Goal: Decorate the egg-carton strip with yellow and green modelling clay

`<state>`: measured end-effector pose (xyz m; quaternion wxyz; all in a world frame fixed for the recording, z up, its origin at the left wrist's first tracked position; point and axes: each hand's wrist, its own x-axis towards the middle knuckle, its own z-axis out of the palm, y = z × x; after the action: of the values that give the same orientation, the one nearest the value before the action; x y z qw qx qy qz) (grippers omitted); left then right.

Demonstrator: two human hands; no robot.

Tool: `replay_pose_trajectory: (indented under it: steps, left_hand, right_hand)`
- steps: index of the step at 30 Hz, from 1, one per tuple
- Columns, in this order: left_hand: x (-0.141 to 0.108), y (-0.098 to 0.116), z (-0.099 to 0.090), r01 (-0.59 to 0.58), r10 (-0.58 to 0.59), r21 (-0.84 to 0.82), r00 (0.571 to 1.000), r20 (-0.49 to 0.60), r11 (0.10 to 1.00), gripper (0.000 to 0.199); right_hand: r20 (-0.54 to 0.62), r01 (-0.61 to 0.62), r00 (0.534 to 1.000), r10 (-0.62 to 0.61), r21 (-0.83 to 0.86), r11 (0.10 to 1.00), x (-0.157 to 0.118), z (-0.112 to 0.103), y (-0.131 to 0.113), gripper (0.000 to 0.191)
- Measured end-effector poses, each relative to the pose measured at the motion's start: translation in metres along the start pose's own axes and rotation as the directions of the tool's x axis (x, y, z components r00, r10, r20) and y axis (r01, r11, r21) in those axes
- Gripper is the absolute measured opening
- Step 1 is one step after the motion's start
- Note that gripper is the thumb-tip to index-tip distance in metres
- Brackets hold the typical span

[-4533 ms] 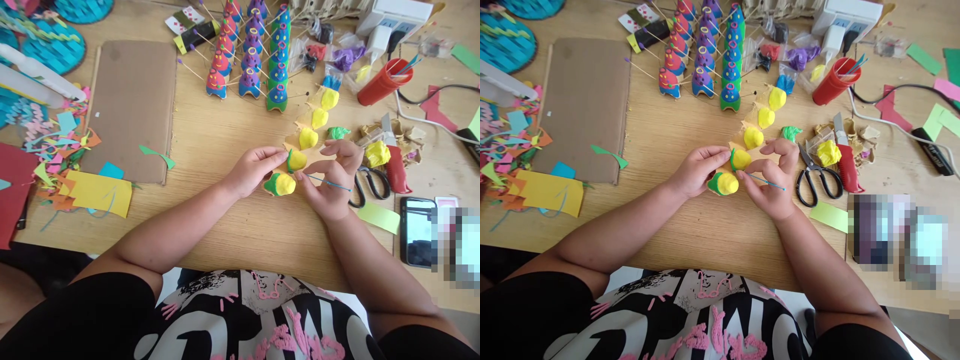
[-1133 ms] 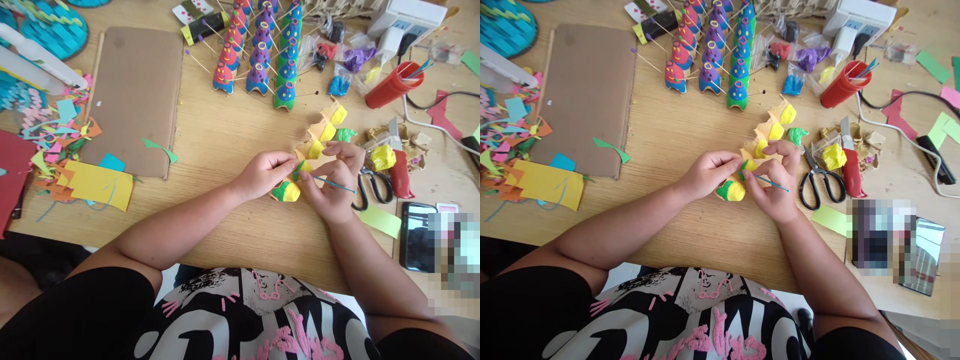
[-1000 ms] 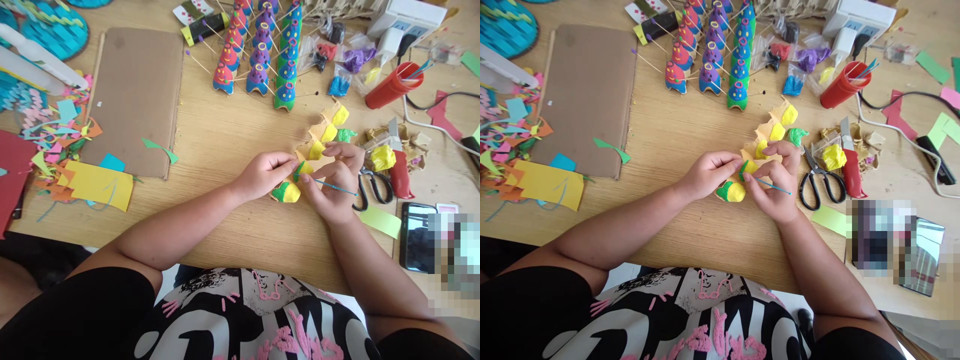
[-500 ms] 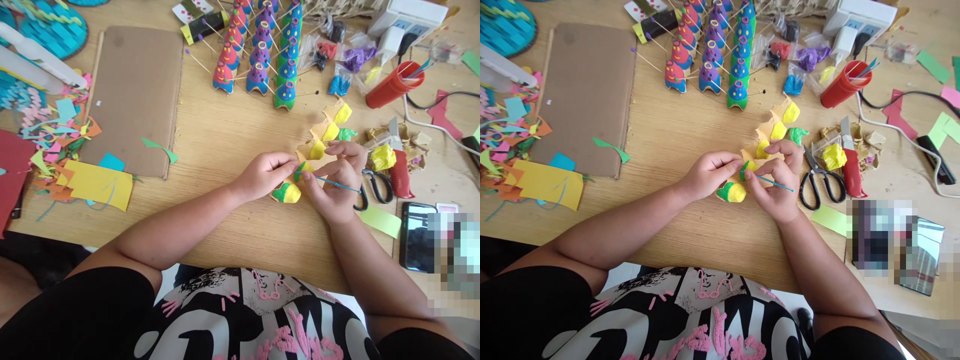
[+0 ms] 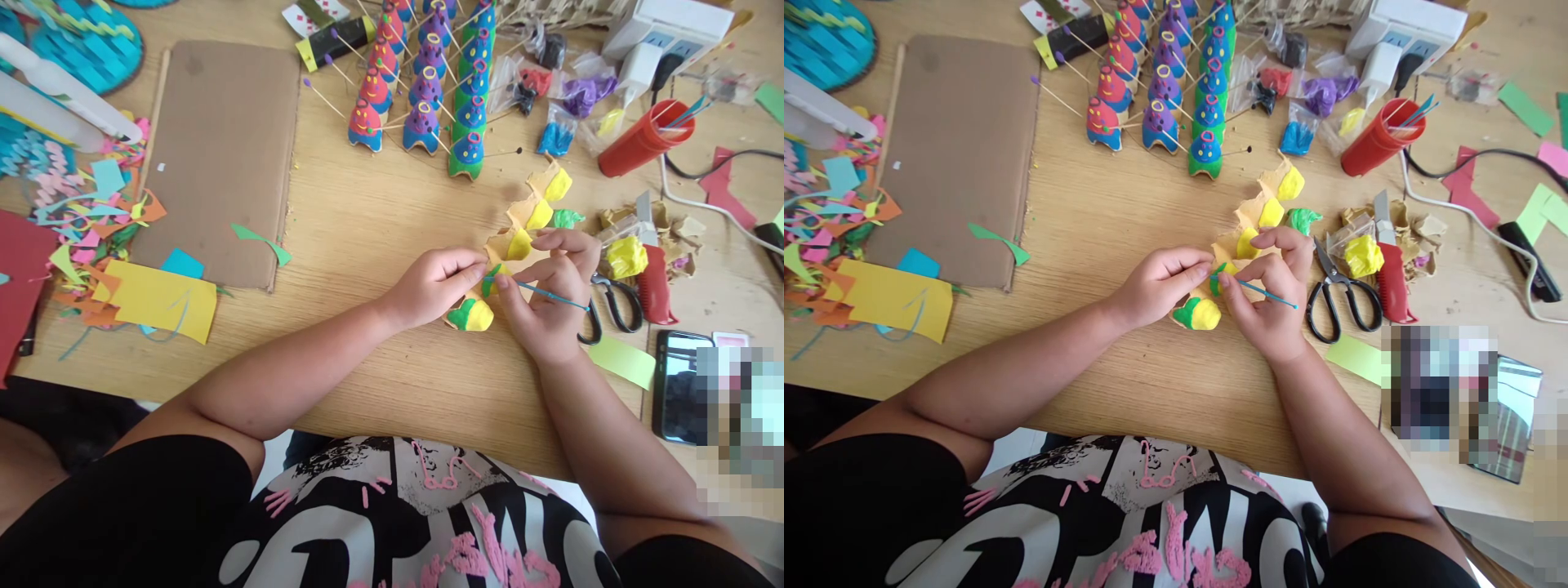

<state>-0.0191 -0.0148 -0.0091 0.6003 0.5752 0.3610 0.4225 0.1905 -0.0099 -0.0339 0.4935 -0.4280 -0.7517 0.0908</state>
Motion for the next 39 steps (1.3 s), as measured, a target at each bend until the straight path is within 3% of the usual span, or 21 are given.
replay_pose_trajectory:
  steps: [9, 18, 28, 39]
  left_hand:
    - [-0.0002, -0.0043, 0.001, -0.071, 0.076, 0.132, 0.997, -0.028, 0.989, 0.035]
    - [0.0012, -0.0053, 0.0015, -0.106, 0.111, 0.147, 0.994, -0.024, 0.983, 0.031]
    - [-0.0004, -0.0059, 0.0021, -0.116, 0.12, 0.158, 0.993, -0.014, 0.981, 0.033]
    - [-0.0011, -0.0041, 0.002, -0.149, 0.153, 0.178, 0.988, -0.008, 0.973, 0.03]
  right_hand:
    - [0.008, 0.063, 0.998, -0.065, 0.116, 0.991, 0.0053, 0.0011, 0.007, 0.022]
    - [0.004, 0.007, 1.0, -0.008, 0.212, 0.977, 0.0059, -0.0014, 0.0051, 0.025]
    - [0.019, -0.015, 1.0, 0.013, 0.136, 0.991, 0.0044, 0.0, 0.0068, 0.022]
    - [0.04, -0.091, 0.996, 0.084, 0.248, 0.964, 0.0076, -0.0021, -0.0006, 0.02]
